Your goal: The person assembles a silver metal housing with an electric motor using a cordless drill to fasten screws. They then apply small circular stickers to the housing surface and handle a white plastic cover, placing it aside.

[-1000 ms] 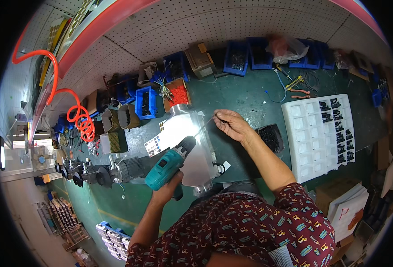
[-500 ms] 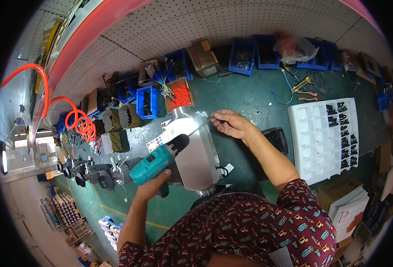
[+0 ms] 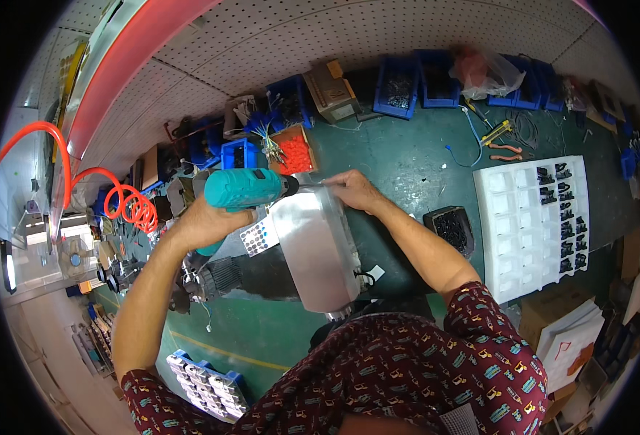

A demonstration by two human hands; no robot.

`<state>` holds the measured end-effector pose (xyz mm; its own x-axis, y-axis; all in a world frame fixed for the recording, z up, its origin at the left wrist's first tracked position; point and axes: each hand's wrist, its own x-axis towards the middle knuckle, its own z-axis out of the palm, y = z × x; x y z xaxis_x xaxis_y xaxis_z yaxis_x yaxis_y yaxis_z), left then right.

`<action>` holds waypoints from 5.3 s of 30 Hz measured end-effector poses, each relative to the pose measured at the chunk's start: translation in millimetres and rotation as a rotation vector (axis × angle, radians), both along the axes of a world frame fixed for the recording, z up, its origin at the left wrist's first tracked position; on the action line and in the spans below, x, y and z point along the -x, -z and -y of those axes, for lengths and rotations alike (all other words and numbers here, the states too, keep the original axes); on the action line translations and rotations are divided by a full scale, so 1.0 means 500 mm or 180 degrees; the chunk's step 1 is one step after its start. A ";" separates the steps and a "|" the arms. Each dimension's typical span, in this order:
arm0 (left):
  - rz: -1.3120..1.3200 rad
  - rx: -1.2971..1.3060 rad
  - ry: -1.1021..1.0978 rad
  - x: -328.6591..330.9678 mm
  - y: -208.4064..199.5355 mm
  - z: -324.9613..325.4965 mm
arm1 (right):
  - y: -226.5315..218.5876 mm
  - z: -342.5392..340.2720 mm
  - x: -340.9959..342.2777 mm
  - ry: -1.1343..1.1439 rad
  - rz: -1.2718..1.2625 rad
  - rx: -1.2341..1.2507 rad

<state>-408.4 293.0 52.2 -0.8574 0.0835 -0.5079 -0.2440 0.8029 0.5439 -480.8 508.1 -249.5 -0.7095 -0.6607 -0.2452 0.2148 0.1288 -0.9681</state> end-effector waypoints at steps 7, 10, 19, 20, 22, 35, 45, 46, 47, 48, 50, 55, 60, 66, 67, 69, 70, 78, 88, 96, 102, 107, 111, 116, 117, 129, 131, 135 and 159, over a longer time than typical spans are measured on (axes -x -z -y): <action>0.0225 0.0062 0.0444 0.054 -0.001 -0.012 | 0.024 0.006 -0.017 0.0173 -0.0020 0.0045; 0.0283 0.0203 0.0556 0.075 -0.009 -0.033 | 0.013 -0.009 -0.014 0.0351 0.0761 0.0191; 0.0325 0.0383 0.0543 0.064 0.021 -0.025 | 0.038 -0.070 -0.035 0.0540 0.1626 0.0553; 0.0279 0.0303 0.0521 0.062 0.021 -0.029 | 0.036 -0.077 -0.036 0.0612 0.1678 0.0588; 0.0187 0.0143 0.0474 0.054 0.024 -0.034 | 0.031 -0.089 -0.045 0.0748 0.1780 0.0659; 0.0107 -0.0245 -0.0621 -0.020 -0.021 -0.081 | -0.007 -0.184 -0.115 0.0928 0.2146 0.0817; -0.0027 -0.1663 -0.1724 -0.449 0.073 -0.044 | -0.129 -0.255 -0.336 0.1296 0.2226 0.1163; -0.0043 -0.1800 -0.1723 -0.500 0.089 -0.046 | -0.138 -0.257 -0.372 0.1332 0.2262 0.1187; -0.0051 -0.2031 -0.1833 -0.549 0.104 -0.051 | -0.152 -0.258 -0.410 0.1415 0.2317 0.1273; 0.0081 -0.2127 -0.1818 -0.598 0.125 -0.039 | -0.152 -0.249 -0.446 0.1460 0.2370 0.1367; 0.0168 -0.2446 -0.2090 -0.693 0.150 -0.037 | -0.149 -0.228 -0.523 0.1521 0.2539 0.1612; 0.0345 -0.2595 -0.2309 -0.858 0.180 -0.003 | -0.135 -0.160 -0.670 0.1450 0.2851 0.1733; 0.0453 -0.2343 -0.2264 -0.928 0.173 0.041 | -0.132 -0.123 -0.739 0.1094 0.3007 0.1370; 0.0469 -0.2073 -0.2122 -0.964 0.163 0.106 | -0.080 -0.063 -0.767 0.0385 0.3601 0.1817; 0.0539 -0.2121 -0.2291 -0.965 0.165 0.112 | -0.076 -0.041 -0.773 0.0489 0.3608 0.1766; 0.0496 -0.2237 -0.2652 -0.960 0.165 0.106 | -0.044 -0.003 -0.773 0.0593 0.3823 0.2078; 0.0425 -0.2216 -0.2666 -0.957 0.174 0.102 | -0.026 0.012 -0.769 0.0662 0.3917 0.2242; 0.0242 -0.1907 -0.2459 -0.926 0.251 0.089 | -0.005 0.088 -0.762 0.1603 0.3842 0.2880; 0.0057 -0.1360 -0.1540 -0.852 0.213 0.082 | -0.007 0.101 -0.766 0.2011 0.3877 0.2661; -0.0391 -0.0444 0.0739 -0.631 0.110 0.055 | -0.027 -0.004 -0.785 0.1083 0.2965 0.1110; 0.0173 0.0054 0.1021 -0.560 0.082 0.009 | -0.043 -0.110 -0.803 0.1280 0.2669 0.0854; -0.0197 -0.0148 0.0915 -0.575 0.099 0.004 | -0.029 -0.173 -0.770 0.1828 0.2017 0.0474; -0.0146 -0.0495 0.0530 -0.600 0.061 -0.021 | -0.018 -0.200 -0.704 0.2129 0.2201 0.1042; 0.0381 -0.0509 -0.0166 -0.614 0.029 -0.048 | -0.007 -0.196 -0.639 0.2107 0.2170 0.1257; 0.0440 -0.0504 -0.0301 -0.617 0.024 -0.047 | -0.002 -0.191 -0.632 0.2043 0.2158 0.1278; 0.0437 -0.1025 -0.1138 -0.662 -0.034 -0.063 | 0.035 -0.175 -0.593 0.1836 0.1215 0.0494; 0.0393 -0.1181 -0.1236 -0.659 -0.020 -0.081 | 0.027 -0.173 -0.585 0.1820 0.1252 0.0214; 0.0494 -0.0967 -0.0880 -0.623 0.006 -0.107 | 0.025 -0.178 -0.580 0.1673 0.1111 -0.0023; 0.0210 0.0804 0.1169 -0.434 0.045 -0.254 | 0.011 -0.304 -0.590 0.1646 0.1897 0.0780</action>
<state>-191.1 419.9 29.8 -0.7590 0.2428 -0.6041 0.0545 0.9483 0.3126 -185.7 659.9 -254.8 -0.7352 -0.3701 -0.5680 0.6753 -0.3272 -0.6610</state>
